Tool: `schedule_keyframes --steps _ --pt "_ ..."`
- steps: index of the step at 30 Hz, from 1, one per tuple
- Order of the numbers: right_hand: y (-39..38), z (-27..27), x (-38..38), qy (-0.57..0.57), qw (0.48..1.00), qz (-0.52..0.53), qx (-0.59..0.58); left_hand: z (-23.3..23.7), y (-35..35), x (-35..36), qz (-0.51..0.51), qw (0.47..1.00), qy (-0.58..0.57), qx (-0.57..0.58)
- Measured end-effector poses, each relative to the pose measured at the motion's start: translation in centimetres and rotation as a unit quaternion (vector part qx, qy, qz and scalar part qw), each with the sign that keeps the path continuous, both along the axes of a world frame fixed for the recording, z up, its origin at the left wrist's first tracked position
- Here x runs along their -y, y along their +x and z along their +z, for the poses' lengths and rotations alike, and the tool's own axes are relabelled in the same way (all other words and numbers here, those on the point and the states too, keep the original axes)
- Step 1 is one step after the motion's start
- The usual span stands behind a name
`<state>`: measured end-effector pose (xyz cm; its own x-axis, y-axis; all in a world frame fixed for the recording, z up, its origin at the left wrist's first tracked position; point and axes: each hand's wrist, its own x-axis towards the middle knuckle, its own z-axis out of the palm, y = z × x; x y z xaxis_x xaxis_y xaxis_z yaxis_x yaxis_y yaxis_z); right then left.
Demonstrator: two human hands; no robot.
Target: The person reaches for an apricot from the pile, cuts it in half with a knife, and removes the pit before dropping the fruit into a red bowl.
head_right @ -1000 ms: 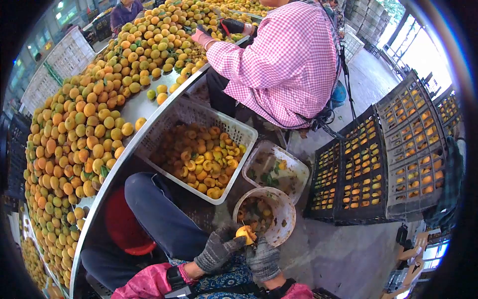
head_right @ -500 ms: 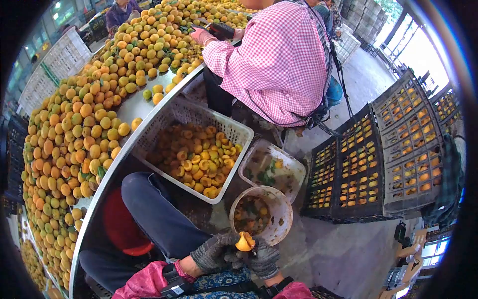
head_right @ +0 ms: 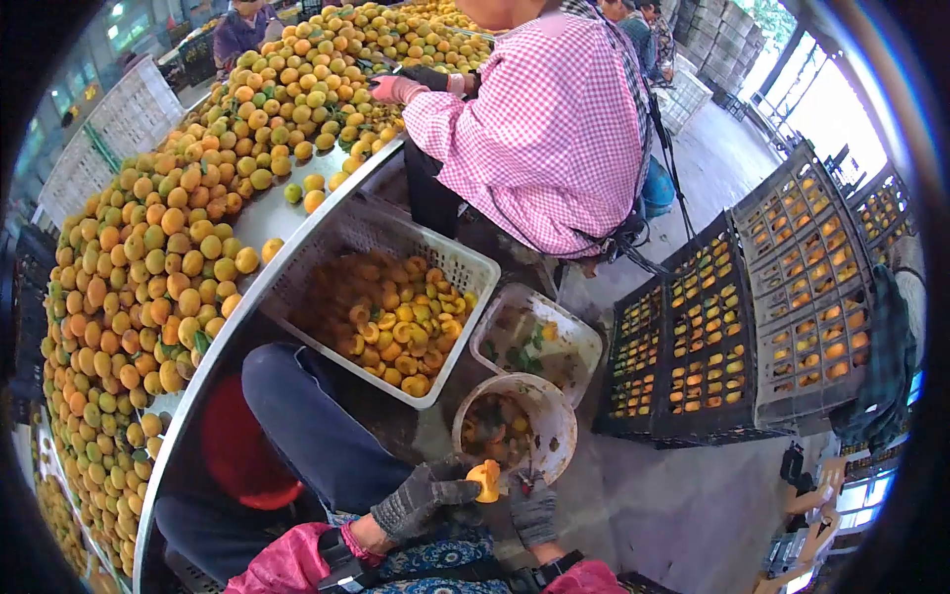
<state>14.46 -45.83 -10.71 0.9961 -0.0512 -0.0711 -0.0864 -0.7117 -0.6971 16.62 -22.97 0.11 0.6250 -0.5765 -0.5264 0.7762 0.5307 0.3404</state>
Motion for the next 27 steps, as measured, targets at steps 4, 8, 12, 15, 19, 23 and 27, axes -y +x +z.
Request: schedule_keyframes --steps 4,8,12,15,19,23,27 --pt "1.8 4.5 -1.8 0.053 0.997 0.034 -0.044 1.5 0.0 -1.9 0.080 0.963 0.130 0.222" --pt "3.8 12.8 -6.2 0.350 0.914 -0.024 -0.204 2.6 -0.6 -4.0 0.221 0.916 0.156 0.296" --pt "4.5 19.6 -13.4 0.354 0.929 0.092 -0.055 4.9 -1.7 -7.4 0.283 0.873 0.222 0.329" --pt "4.8 18.6 -16.3 0.321 0.918 0.185 -0.146 4.3 -3.5 -9.2 0.395 0.839 0.203 0.315" --pt "4.5 19.0 -21.0 0.221 0.925 0.283 -0.127 4.0 -6.0 -12.0 0.455 0.796 0.230 0.327" --pt "4.5 18.3 -25.1 0.248 0.883 0.367 -0.154 4.9 -9.2 -15.5 0.505 0.813 0.175 0.230" --pt "3.8 17.7 -28.4 0.200 0.855 0.459 -0.135 5.0 -11.2 -17.0 0.501 0.784 0.338 0.140"
